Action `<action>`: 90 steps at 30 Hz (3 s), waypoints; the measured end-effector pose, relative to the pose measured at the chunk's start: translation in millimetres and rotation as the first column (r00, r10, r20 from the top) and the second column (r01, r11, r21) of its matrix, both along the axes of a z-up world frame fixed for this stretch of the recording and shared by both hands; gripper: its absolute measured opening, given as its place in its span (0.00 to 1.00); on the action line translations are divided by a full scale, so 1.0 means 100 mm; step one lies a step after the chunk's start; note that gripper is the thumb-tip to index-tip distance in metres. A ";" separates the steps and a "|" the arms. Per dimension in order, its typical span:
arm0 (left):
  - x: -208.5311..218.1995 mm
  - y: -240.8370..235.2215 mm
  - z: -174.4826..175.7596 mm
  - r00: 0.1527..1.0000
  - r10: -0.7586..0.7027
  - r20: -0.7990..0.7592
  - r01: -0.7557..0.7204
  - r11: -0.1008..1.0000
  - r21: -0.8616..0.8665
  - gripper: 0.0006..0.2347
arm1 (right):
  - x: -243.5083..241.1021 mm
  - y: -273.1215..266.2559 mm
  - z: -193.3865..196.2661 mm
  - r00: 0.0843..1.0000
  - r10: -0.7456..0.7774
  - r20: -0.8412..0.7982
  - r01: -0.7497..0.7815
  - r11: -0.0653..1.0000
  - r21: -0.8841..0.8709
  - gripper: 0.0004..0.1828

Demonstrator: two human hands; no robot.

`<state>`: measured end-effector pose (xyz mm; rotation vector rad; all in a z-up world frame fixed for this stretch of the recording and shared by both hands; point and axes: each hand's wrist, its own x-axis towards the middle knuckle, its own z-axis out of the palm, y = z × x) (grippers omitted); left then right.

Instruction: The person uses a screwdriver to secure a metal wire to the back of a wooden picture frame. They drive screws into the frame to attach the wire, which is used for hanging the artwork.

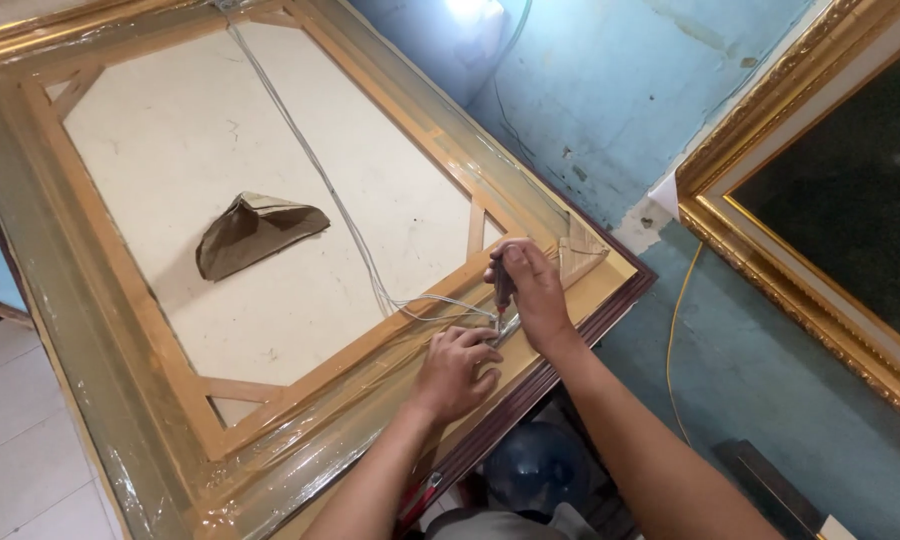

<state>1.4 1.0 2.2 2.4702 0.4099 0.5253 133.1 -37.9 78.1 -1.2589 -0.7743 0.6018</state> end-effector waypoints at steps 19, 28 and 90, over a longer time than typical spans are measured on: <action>0.00 -0.01 0.03 1.000 0.004 -0.028 -0.005 1.000 -0.021 0.06 | -0.06 0.09 0.02 0.985 -0.171 -0.024 0.169 0.984 -0.053 0.14; 0.02 -0.02 -0.02 1.000 0.000 -0.027 0.000 1.000 -0.011 0.06 | 0.23 0.17 -0.31 0.968 0.172 -0.180 -0.172 0.985 0.014 0.20; 0.11 -0.03 -0.53 0.950 0.023 0.311 -0.106 0.962 0.253 0.08 | 0.28 0.03 0.89 -0.224 0.874 0.432 0.184 0.473 -0.862 0.18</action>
